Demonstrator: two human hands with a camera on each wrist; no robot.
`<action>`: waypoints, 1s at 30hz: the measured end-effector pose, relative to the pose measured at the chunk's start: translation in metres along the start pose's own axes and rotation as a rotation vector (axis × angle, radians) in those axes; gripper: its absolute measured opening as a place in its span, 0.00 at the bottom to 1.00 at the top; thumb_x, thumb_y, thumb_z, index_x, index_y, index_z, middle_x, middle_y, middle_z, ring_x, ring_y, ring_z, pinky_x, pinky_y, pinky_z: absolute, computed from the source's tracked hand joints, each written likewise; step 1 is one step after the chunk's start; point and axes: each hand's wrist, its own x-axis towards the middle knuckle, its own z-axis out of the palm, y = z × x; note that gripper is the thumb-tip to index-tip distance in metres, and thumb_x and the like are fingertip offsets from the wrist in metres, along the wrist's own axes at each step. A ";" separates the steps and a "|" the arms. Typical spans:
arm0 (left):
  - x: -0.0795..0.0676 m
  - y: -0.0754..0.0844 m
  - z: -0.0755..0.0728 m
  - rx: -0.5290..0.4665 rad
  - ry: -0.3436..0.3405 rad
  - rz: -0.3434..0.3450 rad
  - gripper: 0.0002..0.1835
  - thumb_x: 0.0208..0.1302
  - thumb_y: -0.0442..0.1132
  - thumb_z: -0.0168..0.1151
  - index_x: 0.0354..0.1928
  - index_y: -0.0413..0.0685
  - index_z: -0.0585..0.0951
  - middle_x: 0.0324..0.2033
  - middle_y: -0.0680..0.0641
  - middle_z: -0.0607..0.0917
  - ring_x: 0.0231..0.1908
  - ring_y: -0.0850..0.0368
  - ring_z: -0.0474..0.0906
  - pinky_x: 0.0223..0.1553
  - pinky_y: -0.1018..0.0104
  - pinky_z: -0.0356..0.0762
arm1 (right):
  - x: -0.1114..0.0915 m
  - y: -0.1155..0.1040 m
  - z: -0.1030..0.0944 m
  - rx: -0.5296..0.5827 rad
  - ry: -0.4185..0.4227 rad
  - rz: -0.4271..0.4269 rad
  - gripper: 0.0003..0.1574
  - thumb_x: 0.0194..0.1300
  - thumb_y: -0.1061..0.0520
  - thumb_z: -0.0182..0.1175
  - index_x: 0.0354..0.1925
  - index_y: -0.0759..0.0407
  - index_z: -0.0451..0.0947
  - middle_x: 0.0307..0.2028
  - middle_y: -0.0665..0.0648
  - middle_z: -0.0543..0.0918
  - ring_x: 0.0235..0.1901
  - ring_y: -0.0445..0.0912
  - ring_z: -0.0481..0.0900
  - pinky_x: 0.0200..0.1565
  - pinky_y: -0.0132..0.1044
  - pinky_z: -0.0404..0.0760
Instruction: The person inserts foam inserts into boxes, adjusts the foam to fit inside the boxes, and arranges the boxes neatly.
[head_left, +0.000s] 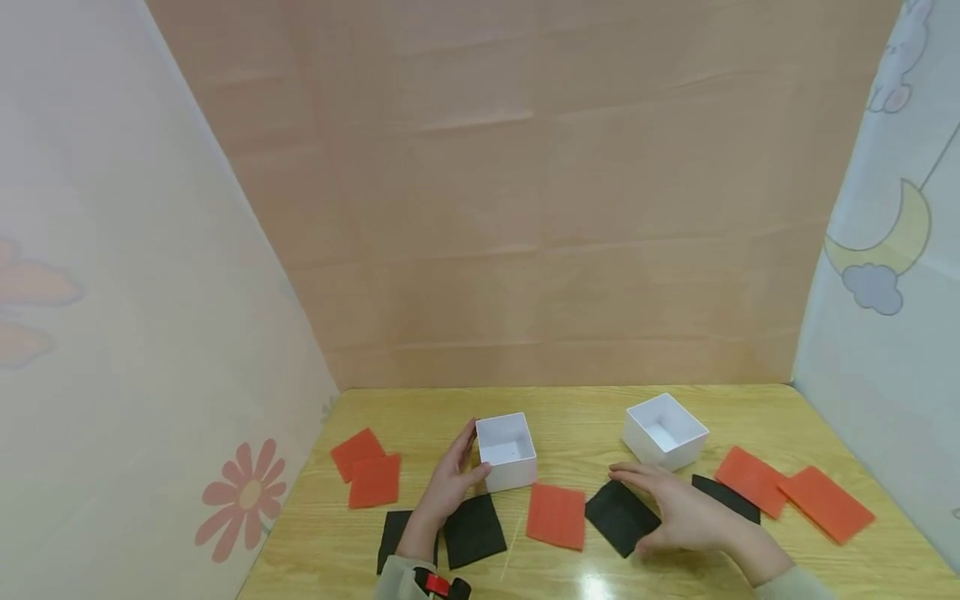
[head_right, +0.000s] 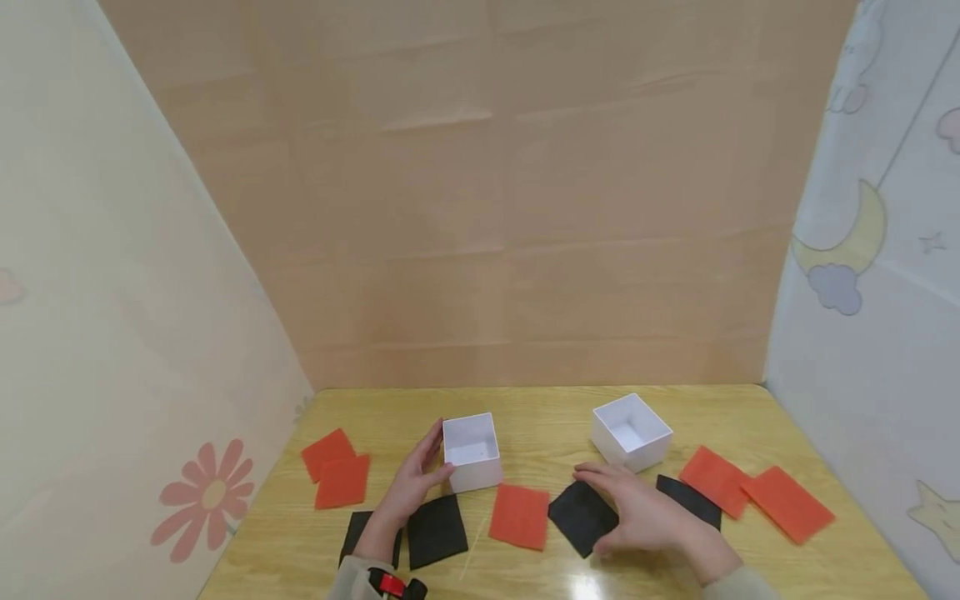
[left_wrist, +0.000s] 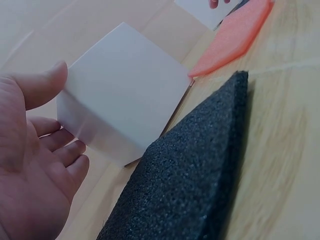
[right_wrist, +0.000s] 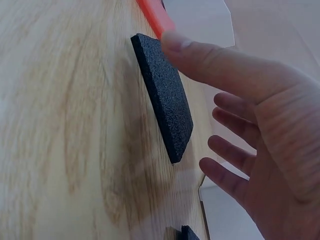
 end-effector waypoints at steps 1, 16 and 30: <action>0.000 0.000 0.000 -0.006 -0.002 -0.004 0.45 0.75 0.31 0.65 0.85 0.38 0.51 0.83 0.35 0.53 0.83 0.38 0.46 0.79 0.45 0.46 | 0.001 0.000 0.000 0.000 -0.009 -0.003 0.67 0.48 0.31 0.83 0.79 0.53 0.69 0.76 0.53 0.72 0.69 0.60 0.71 0.59 0.49 0.80; -0.001 0.003 0.004 -0.038 -0.019 -0.034 0.42 0.79 0.31 0.58 0.87 0.44 0.49 0.85 0.39 0.49 0.84 0.39 0.41 0.79 0.43 0.43 | 0.009 0.001 -0.002 -0.045 -0.133 -0.026 0.63 0.48 0.45 0.87 0.78 0.53 0.70 0.73 0.56 0.75 0.69 0.62 0.71 0.61 0.54 0.79; -0.001 0.002 0.004 -0.048 -0.026 -0.039 0.42 0.80 0.31 0.57 0.87 0.44 0.48 0.85 0.39 0.48 0.84 0.40 0.40 0.80 0.43 0.42 | -0.004 0.000 0.001 -0.181 -0.075 0.039 0.57 0.43 0.34 0.86 0.68 0.51 0.80 0.59 0.47 0.75 0.51 0.43 0.75 0.49 0.43 0.83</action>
